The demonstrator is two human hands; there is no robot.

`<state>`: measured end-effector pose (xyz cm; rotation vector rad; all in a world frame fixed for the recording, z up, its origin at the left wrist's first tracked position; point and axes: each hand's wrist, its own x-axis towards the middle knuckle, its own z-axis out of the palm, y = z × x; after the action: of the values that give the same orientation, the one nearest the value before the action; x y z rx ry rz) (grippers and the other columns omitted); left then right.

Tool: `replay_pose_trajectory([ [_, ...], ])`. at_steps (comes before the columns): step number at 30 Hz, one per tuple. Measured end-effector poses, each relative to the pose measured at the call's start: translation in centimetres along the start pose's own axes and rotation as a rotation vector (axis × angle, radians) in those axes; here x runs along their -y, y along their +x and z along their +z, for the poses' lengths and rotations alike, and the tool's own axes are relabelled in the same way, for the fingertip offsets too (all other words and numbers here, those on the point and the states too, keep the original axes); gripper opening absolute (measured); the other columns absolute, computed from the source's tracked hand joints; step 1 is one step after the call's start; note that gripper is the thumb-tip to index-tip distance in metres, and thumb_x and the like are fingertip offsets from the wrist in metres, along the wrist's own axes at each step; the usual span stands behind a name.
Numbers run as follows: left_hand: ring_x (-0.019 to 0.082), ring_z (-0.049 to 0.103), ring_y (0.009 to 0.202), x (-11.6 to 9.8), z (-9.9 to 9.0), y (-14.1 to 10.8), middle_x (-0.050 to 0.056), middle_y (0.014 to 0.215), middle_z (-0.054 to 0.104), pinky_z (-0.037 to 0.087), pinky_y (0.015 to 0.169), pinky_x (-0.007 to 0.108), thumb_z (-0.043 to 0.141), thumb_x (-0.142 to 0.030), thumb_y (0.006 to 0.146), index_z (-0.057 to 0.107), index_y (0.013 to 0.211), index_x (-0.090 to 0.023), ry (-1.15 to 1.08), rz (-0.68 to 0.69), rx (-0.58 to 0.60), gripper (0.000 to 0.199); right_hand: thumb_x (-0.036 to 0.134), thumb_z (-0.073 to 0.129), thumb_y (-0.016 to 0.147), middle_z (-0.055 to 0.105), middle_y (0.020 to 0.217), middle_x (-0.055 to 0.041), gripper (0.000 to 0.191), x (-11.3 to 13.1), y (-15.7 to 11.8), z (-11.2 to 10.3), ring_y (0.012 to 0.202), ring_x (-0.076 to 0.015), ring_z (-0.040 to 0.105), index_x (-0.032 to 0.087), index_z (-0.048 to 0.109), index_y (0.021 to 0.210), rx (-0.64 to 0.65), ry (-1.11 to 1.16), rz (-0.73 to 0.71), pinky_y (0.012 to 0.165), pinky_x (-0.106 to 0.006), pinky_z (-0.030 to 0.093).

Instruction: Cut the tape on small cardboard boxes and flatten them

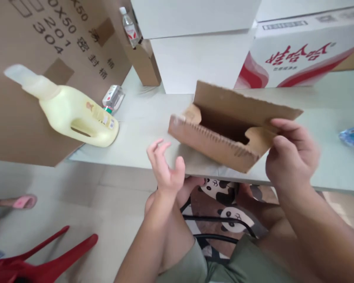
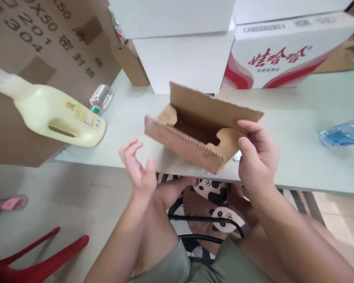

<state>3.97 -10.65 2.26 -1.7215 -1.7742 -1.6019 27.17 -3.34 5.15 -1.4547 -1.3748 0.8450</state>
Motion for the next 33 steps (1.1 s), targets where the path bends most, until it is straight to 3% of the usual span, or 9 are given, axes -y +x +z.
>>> replay_pose_trajectory([
  [2,0.03,0.049,0.131,-0.5,1.5,1.5,0.016,0.133,0.05,0.041,0.109,0.05,0.052,-0.045,0.094,0.051,0.128,-0.02,-0.001,-0.01,0.12,0.042,0.036,0.052,0.087,0.067,0.108,-0.0089,0.018,-1.4,-0.6,-1.3,0.107,-0.0302,0.067,0.032,0.058,0.103,-0.035,0.116,-0.166,0.092,-0.046,0.056],
  [5,0.031,0.041,0.14,-1.5,4.5,2.8,0.016,0.144,0.044,0.035,0.116,0.05,0.051,-0.048,0.094,0.042,0.139,-0.022,-0.021,-0.038,0.252,0.052,0.033,0.055,0.087,0.069,0.102,-0.0057,0.021,-2.0,-0.9,-1.9,0.1,-0.0279,0.07,0.032,0.052,0.108,0.076,0.245,-0.403,0.091,-0.049,0.057],
  [9,0.029,0.042,0.14,-2.5,7.0,3.4,0.016,0.151,0.034,0.035,0.117,0.048,0.06,-0.042,0.089,0.033,0.145,-0.025,-0.057,-0.077,0.209,0.065,0.025,0.053,0.09,0.07,0.11,-0.0085,0.021,-1.1,0.0,-2.9,0.11,-0.0261,0.068,0.028,0.06,0.11,0.231,0.212,-0.64,0.098,-0.049,0.055],
  [14,0.028,0.043,0.141,-3.2,7.6,3.4,0.013,0.144,0.046,0.033,0.12,0.048,0.053,-0.034,0.092,0.061,0.125,-0.022,-0.002,-0.024,0.302,0.036,0.021,0.052,0.091,0.067,0.115,-0.011,0.016,-1.4,0.8,-4.7,0.11,-0.0262,0.066,0.024,0.067,0.096,0.246,0.085,-0.607,0.096,-0.048,0.055],
  [20,0.027,0.049,0.137,-1.6,6.4,2.9,0.011,0.138,0.059,0.033,0.12,0.049,0.05,-0.036,0.093,0.068,0.121,-0.022,-0.006,-0.007,0.309,0.037,0.025,0.052,0.089,0.065,0.124,-0.0146,0.032,-2.2,1.3,-5.4,0.119,-0.0276,0.062,0.021,0.058,0.12,0.171,0.094,-0.511,0.101,-0.049,0.052],
  [24,0.027,0.051,0.136,0.6,5.0,2.6,0.012,0.14,0.059,0.036,0.118,0.045,0.054,-0.04,0.088,0.066,0.124,-0.02,-0.121,-0.286,0.155,0.042,0.037,0.051,0.093,0.064,0.132,-0.0169,0.044,-2.8,1.6,-4.8,0.123,-0.0327,0.061,0.019,0.055,0.132,0.225,0.028,-0.209,0.102,-0.055,0.05],
  [27,0.027,0.056,0.13,1.3,4.5,2.5,0.01,0.137,0.062,0.045,0.109,0.043,0.056,-0.045,0.085,0.064,0.126,-0.024,-0.277,-0.611,0.019,0.046,0.047,0.046,0.096,0.065,0.134,-0.0182,0.054,-3.1,1.6,-3.8,0.124,-0.035,0.062,0.018,0.05,0.142,0.455,0.034,-0.01,0.103,-0.059,0.049],
  [30,0.027,0.059,0.124,0.9,4.3,2.4,0.007,0.134,0.065,0.054,0.092,0.038,0.06,-0.047,0.081,0.066,0.122,-0.03,-0.46,-0.813,-0.027,0.044,0.046,0.045,0.097,0.06,0.141,-0.0158,0.054,-2.8,1.2,-2.8,0.132,-0.0316,0.057,0.021,0.05,0.144,0.612,0.103,-0.128,0.109,-0.056,0.046],
  [33,0.026,0.064,0.107,0.0,4.3,2.2,0.008,0.122,0.069,0.054,0.07,0.032,0.06,-0.052,0.077,0.068,0.113,-0.028,-0.588,-1.013,0.014,0.043,0.044,0.054,0.093,0.041,0.159,-0.0146,0.058,-2.2,0.7,-2.2,0.146,-0.0323,0.041,0.026,0.047,0.148,0.601,0.085,-0.348,0.115,-0.058,0.038],
])
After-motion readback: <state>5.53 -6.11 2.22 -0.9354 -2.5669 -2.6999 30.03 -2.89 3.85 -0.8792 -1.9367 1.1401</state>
